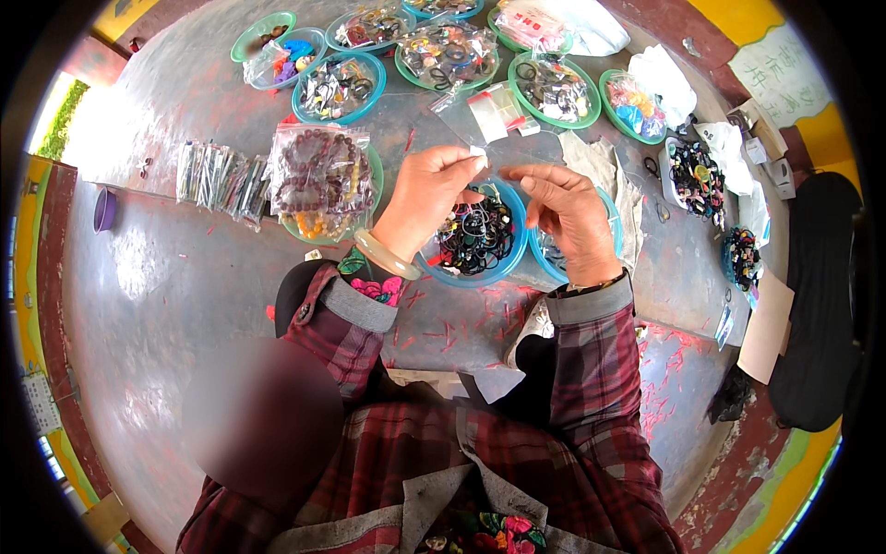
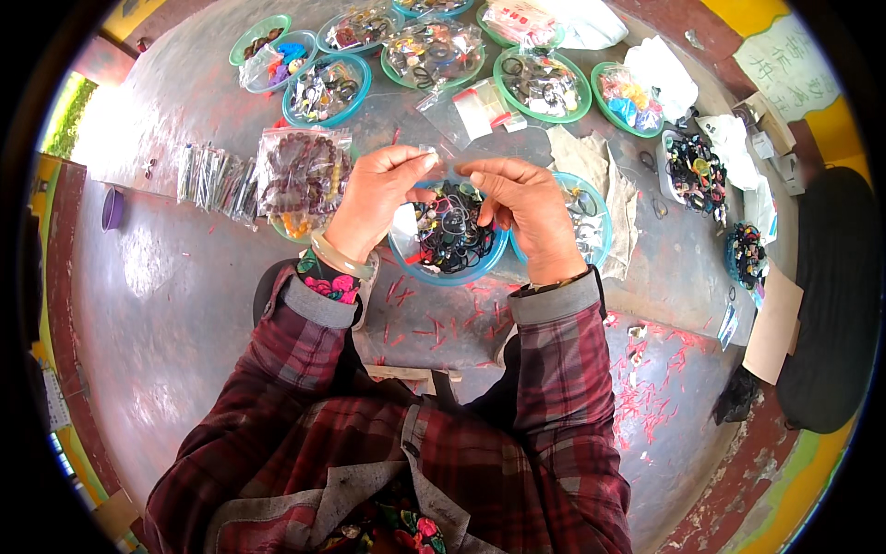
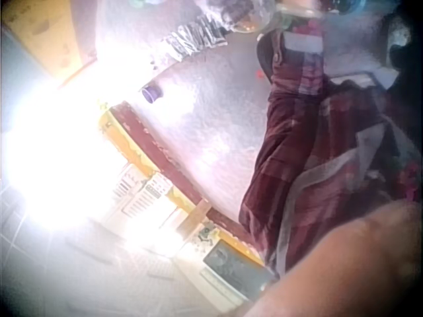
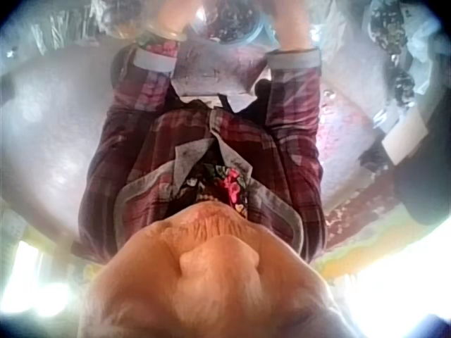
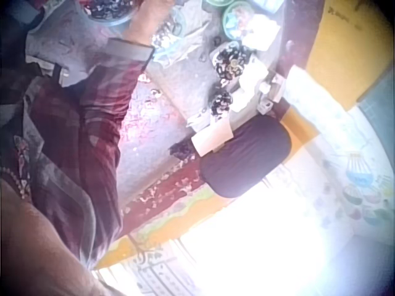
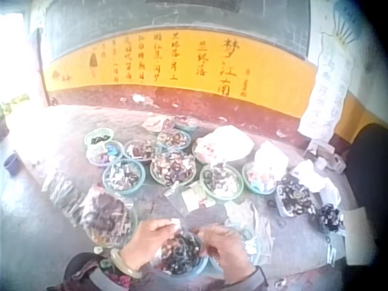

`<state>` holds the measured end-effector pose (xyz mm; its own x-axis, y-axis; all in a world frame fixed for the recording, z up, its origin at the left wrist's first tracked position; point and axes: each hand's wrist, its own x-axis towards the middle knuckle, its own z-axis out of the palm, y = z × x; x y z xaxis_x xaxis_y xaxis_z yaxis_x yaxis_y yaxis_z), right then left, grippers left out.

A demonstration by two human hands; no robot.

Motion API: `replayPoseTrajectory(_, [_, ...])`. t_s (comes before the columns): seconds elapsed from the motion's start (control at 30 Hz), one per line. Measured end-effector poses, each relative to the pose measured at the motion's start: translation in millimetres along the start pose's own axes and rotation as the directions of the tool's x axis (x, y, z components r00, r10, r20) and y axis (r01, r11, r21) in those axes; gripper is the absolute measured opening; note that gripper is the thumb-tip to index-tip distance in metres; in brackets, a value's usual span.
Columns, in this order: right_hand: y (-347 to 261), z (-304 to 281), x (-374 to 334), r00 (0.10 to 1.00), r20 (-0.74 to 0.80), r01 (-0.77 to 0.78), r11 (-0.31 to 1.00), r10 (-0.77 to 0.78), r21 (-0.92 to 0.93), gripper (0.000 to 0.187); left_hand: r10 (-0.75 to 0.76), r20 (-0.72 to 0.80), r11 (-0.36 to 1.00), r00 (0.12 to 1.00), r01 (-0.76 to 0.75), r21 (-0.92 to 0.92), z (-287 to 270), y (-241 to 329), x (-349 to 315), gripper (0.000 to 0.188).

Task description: The person sits at a table and repeatedly picks up small hair accessories from a blue bowl. They place each item into a small clear plastic bag, seal the bag, and set it aside. The process is repeated continuously throughout the clip.

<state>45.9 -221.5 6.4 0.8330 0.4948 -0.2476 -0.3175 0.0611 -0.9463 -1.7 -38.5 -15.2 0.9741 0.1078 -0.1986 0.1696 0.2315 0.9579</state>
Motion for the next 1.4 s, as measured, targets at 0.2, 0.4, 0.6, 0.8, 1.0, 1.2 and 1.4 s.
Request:
replayPoseTrajectory(0.2, [0.9, -3.6, 1.1, 0.996, 0.051, -0.082, 0.996, 0.080, 0.030, 0.022, -0.003, 0.024, 1.000, 1.000, 0.004, -0.031, 0.8, 0.8, -1.7, 0.022])
replayPoseTrajectory(0.4, [-0.4, 0.2, -1.9, 0.995, 0.094, -0.024, 0.997, 0.017, 0.074, 0.023, -0.001, 0.044, 0.998, 0.999, 0.004, -0.065, 1.2, -1.3, -2.4, 0.024])
replayPoseTrajectory(0.6, [5.2, -2.6, 1.2, 0.994, 0.108, -0.033, 0.999, 0.031, 0.014, 0.024, -0.016, 0.057, 0.995, 0.998, 0.021, -0.100, 4.6, 0.2, -2.6, 0.025])
replayPoseTrajectory(0.8, [7.1, -3.0, 2.5, 0.998, 0.062, -0.029, 0.999, 0.030, -0.028, 0.029, -0.006, 0.048, 0.997, 0.999, 0.009, -0.080, 3.5, -2.0, -3.2, 0.024])
replayPoseTrajectory(1.0, [4.7, -2.3, 0.9, 0.995, 0.097, 0.031, 0.997, -0.024, -0.072, 0.032, -0.020, 0.036, 0.995, 0.999, 0.024, -0.101, 3.8, 0.5, -4.0, 0.023])
replayPoseTrajectory(1.2, [3.7, -0.6, 0.9, 0.995, 0.095, 0.011, 1.000, -0.010, -0.009, 0.037, -0.044, 0.074, 0.989, 0.996, 0.054, -0.139, 1.7, 2.9, -5.1, 0.025])
replayPoseTrajectory(1.4, [2.3, 1.3, 0.5, 0.998, 0.056, 0.005, 0.999, -0.007, 0.038, 0.042, -0.037, 0.049, 0.998, 0.998, 0.040, -0.054, 0.6, 3.7, -4.3, 0.023])
